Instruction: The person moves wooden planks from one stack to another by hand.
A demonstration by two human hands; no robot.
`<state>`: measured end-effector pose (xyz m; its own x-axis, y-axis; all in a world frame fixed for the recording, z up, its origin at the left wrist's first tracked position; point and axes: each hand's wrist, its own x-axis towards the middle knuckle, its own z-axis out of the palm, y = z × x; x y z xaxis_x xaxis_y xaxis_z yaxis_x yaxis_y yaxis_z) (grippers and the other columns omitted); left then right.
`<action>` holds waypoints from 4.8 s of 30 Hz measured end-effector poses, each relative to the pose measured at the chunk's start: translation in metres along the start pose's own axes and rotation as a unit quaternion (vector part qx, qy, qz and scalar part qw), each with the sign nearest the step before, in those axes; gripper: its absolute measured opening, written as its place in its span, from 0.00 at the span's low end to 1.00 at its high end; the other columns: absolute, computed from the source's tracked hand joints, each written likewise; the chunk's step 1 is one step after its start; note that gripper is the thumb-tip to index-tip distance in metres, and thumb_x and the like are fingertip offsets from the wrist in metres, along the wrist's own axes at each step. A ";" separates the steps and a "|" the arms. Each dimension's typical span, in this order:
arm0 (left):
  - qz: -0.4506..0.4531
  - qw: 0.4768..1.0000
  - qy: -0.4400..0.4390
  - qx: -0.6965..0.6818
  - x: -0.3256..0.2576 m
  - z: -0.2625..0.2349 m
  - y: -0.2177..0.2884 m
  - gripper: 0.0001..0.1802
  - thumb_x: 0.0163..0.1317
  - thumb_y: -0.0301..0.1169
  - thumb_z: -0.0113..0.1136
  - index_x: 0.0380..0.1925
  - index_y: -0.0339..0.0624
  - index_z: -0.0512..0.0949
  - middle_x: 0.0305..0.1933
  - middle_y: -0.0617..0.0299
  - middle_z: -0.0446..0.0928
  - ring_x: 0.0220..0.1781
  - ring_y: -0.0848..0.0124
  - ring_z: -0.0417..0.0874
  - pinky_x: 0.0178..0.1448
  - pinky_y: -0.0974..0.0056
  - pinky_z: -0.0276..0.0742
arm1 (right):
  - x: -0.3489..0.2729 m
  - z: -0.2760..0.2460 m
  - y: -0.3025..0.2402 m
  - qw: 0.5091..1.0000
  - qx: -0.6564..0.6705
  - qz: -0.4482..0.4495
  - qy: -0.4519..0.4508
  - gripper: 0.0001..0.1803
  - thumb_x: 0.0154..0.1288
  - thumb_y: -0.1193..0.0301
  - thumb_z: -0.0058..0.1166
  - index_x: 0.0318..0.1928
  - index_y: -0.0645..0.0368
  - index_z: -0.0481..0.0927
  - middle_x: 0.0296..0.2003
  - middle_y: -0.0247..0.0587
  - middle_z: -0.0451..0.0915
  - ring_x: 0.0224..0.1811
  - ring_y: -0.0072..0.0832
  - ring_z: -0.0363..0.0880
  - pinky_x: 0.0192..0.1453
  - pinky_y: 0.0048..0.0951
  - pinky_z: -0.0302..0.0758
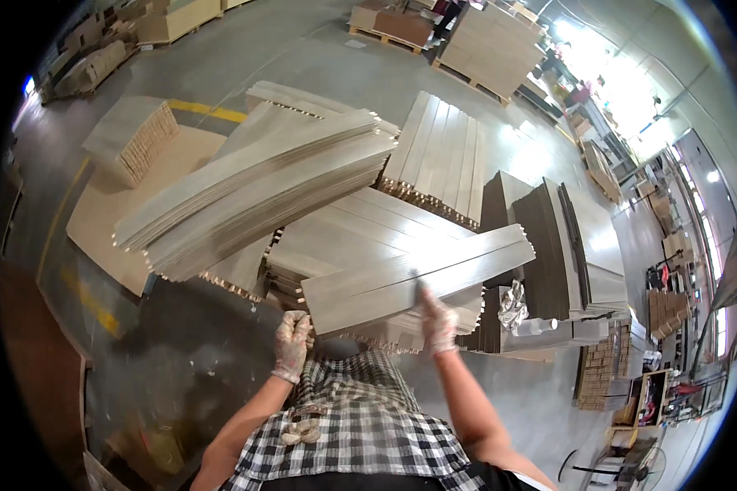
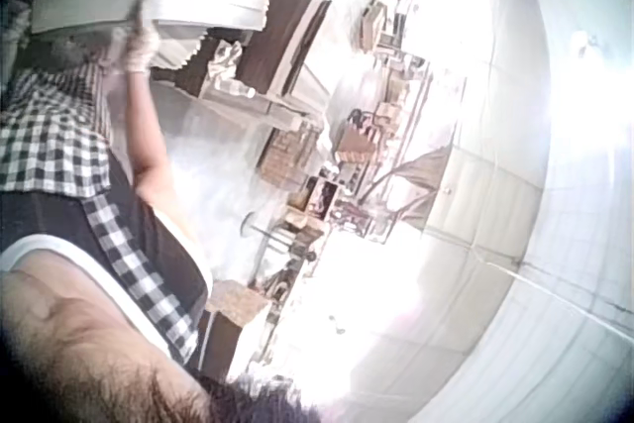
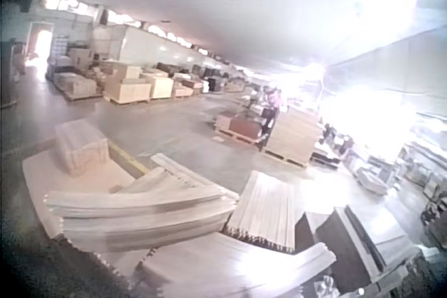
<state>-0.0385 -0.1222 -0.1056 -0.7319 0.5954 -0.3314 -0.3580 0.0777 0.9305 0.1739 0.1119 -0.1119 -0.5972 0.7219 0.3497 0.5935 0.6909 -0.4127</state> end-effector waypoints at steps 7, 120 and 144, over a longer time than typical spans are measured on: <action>0.322 0.883 0.090 0.329 0.002 0.041 0.043 0.15 0.52 0.21 0.59 0.42 0.40 0.74 0.44 0.55 0.72 0.53 0.55 0.71 0.61 0.55 0.63 | 0.019 -0.032 0.039 0.999 -0.002 0.035 0.001 0.24 0.57 0.75 0.54 0.56 0.47 0.78 0.30 0.46 0.83 0.20 0.31 0.77 0.22 0.35 0.72; 0.201 0.684 -0.020 0.701 0.000 0.095 0.031 0.41 0.31 0.30 0.75 0.54 0.44 0.73 0.51 0.51 0.70 0.56 0.52 0.69 0.61 0.51 0.65 | 0.078 -0.110 0.243 0.993 0.048 0.103 0.010 0.31 0.53 0.82 0.49 0.59 0.46 0.75 0.45 0.42 0.82 0.43 0.33 0.83 0.48 0.33 0.79; 0.240 0.701 -0.026 0.671 -0.009 0.112 0.043 0.42 0.33 0.39 0.76 0.55 0.49 0.72 0.51 0.60 0.71 0.56 0.59 0.70 0.60 0.53 0.65 | 0.016 -0.039 0.089 0.982 0.147 -0.003 -0.122 0.26 0.54 0.81 0.56 0.56 0.51 0.78 0.45 0.48 0.82 0.43 0.36 0.84 0.47 0.32 0.80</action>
<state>0.0176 -0.0344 -0.0456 -0.5468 0.8361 0.0438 0.8156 0.5201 0.2537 0.2385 0.1865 -0.1110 -0.7331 0.6619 0.1565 0.4294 0.6288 -0.6482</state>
